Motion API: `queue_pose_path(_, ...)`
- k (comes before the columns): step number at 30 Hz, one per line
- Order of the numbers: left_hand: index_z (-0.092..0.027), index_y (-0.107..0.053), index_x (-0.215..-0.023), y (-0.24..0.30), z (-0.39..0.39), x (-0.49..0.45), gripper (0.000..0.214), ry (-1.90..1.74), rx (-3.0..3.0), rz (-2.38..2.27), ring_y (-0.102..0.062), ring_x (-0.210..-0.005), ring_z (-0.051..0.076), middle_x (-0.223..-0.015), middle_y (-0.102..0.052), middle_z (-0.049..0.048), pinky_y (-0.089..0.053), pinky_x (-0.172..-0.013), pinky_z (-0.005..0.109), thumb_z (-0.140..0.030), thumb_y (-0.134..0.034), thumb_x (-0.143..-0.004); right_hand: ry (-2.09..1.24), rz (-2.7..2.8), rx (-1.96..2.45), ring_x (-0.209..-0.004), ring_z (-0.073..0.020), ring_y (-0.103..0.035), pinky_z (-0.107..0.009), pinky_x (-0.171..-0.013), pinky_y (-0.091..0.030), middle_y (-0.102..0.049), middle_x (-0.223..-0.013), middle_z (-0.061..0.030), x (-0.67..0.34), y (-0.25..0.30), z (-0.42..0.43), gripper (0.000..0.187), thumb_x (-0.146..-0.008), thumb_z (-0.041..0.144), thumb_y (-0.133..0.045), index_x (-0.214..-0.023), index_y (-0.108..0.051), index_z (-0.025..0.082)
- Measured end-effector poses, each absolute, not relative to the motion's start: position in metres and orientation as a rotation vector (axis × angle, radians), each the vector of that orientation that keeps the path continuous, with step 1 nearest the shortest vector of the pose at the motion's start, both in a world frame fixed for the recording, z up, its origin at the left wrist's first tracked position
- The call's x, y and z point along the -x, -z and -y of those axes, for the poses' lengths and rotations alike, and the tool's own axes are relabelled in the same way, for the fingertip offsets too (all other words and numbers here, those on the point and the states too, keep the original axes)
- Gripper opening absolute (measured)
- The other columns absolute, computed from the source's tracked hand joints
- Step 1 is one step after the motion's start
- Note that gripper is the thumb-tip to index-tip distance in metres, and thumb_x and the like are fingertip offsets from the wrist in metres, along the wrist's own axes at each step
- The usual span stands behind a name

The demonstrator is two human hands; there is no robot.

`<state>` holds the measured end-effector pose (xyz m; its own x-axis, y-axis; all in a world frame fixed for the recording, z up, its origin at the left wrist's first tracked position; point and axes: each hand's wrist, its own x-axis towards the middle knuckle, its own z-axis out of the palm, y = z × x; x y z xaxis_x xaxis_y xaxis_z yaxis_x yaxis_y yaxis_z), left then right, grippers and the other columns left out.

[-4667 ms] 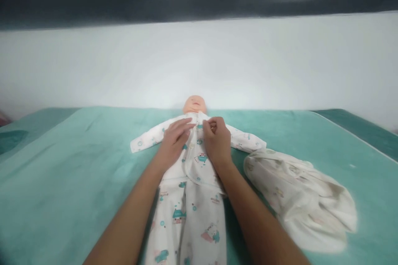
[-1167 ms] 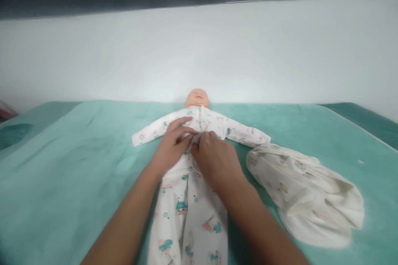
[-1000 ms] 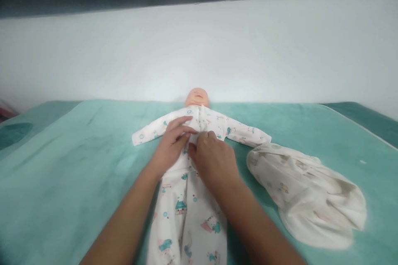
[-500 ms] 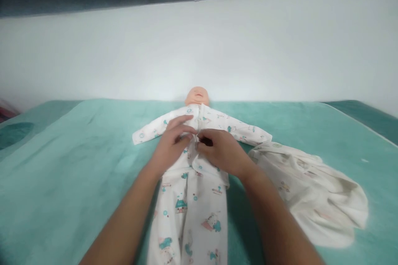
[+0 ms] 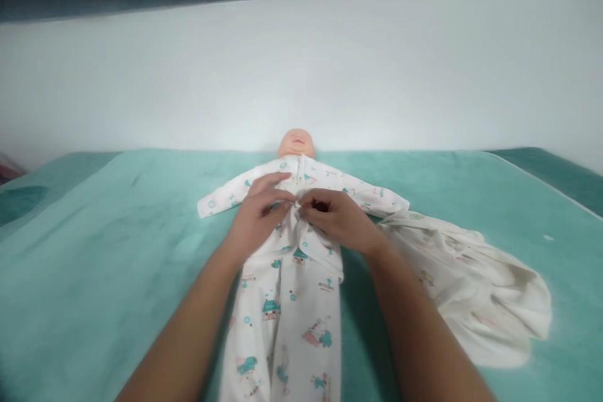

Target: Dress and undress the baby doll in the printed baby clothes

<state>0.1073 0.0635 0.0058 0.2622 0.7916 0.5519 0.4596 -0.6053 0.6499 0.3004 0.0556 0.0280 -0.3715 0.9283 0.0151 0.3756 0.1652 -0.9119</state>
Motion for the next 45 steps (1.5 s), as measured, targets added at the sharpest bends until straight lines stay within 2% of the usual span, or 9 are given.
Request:
queue_pose_path(7, -0.026, -0.07, -0.087, -0.011, -0.062, -0.109, 0.019, -1.205, -2.082, -1.212, -0.047, -0.13, 0.024, -0.135, -0.058, 0.0009, -0.047, -0.104, 0.044, -0.013, -0.057, -0.085, -0.977, 1.808, 1.397, -0.059, -0.0096, -0.045, -0.023, -0.056, -0.032, -0.058, -0.068, 0.0028, -0.291, -0.029, -0.054, 0.027, -0.085, 0.041, -0.055, -0.081, -0.066, 0.018)
queue_pose_path(12, -0.025, -0.069, -0.085, -0.015, -0.059, -0.11, 0.016, -1.172, -2.016, -1.231, -0.047, -0.13, 0.024, -0.136, -0.057, 0.0, -0.055, -0.077, 0.032, -0.014, -0.057, -0.085, -0.88, 1.773, 1.453, -0.071, -0.0138, -0.054, -0.025, -0.062, -0.037, -0.067, -0.08, -0.0004, -0.286, -0.031, -0.053, 0.025, -0.085, 0.039, -0.053, -0.085, -0.068, 0.019)
queue_pose_path(15, -0.025, -0.069, -0.087, -0.015, -0.058, -0.109, 0.017, -1.165, -2.02, -1.224, -0.046, -0.131, 0.023, -0.137, -0.057, -0.0005, -0.054, -0.07, 0.028, -0.015, -0.056, -0.086, -0.878, 1.761, 1.473, -0.071, -0.0142, -0.055, -0.026, -0.063, -0.037, -0.067, -0.081, -0.0007, -0.284, -0.032, -0.052, 0.025, -0.085, 0.038, -0.053, -0.086, -0.068, 0.019)
queue_pose_path(22, -0.026, -0.069, -0.088, -0.014, -0.06, -0.107, 0.017, -1.153, -2.026, -1.21, -0.046, -0.131, 0.022, -0.138, -0.056, -0.0011, -0.055, -0.074, 0.03, -0.015, -0.056, -0.086, -0.891, 1.727, 1.471, -0.075, -0.0149, -0.056, -0.027, -0.068, -0.038, -0.068, -0.083, -0.0013, -0.283, -0.03, -0.052, 0.024, -0.085, 0.038, -0.053, -0.085, -0.067, 0.018)
queue_pose_path(30, -0.026, -0.069, -0.088, -0.015, -0.059, -0.111, 0.02, -1.15, -2.095, -1.177, -0.046, -0.132, 0.022, -0.136, -0.058, -0.0006, -0.04, -0.11, 0.044, -0.01, -0.058, -0.084, -0.87, 1.649, 1.444, -0.076, -0.0142, -0.055, -0.026, -0.068, -0.038, -0.067, -0.082, -0.0004, -0.282, -0.025, -0.056, 0.023, -0.085, 0.037, -0.055, -0.083, -0.068, 0.018)
queue_pose_path(34, -0.025, -0.065, -0.087, -0.015, -0.057, -0.113, 0.009, -1.135, -2.124, -1.213, -0.044, -0.132, 0.022, -0.138, -0.054, 0.0013, -0.039, -0.11, 0.044, -0.021, -0.058, -0.088, -0.937, 1.589, 1.385, -0.067, -0.0111, -0.05, -0.024, -0.059, -0.036, -0.061, -0.074, 0.0019, -0.284, -0.02, -0.059, 0.019, -0.082, 0.036, -0.059, -0.077, -0.065, 0.019)
queue_pose_path(37, -0.024, -0.062, -0.084, -0.013, -0.056, -0.115, 0.007, -1.138, -2.13, -1.29, -0.043, -0.132, 0.025, -0.142, -0.048, 0.0035, -0.042, -0.105, 0.043, -0.03, -0.064, -0.086, -1.125, 1.443, 1.322, -0.048, -0.0084, -0.036, -0.023, -0.044, -0.026, -0.046, -0.056, 0.005, -0.288, -0.016, -0.06, 0.019, -0.081, 0.037, -0.06, -0.073, -0.06, 0.02)
queue_pose_path(40, -0.023, -0.058, -0.08, -0.01, -0.057, -0.116, 0.007, -1.178, -2.154, -1.37, -0.048, -0.12, 0.023, -0.128, -0.053, 0.0054, -0.044, -0.099, 0.04, -0.025, -0.064, -0.084, -1.281, 1.279, 1.246, -0.04, -0.0079, -0.027, -0.025, -0.038, -0.017, -0.034, -0.049, 0.0064, -0.29, -0.014, -0.061, 0.02, -0.082, 0.035, -0.059, -0.07, -0.054, 0.021)
queue_pose_path(45, -0.022, -0.051, -0.077, -0.009, -0.058, -0.115, 0.012, -1.255, -2.194, -1.5, -0.05, -0.094, 0.019, -0.092, -0.057, 0.0027, -0.044, -0.083, 0.034, -0.012, -0.057, -0.08, -1.291, 1.218, 1.16, -0.044, -0.0073, -0.032, -0.024, -0.04, -0.021, -0.039, -0.054, 0.0049, -0.292, -0.013, -0.061, 0.032, -0.082, 0.042, -0.065, -0.066, -0.049, 0.02)
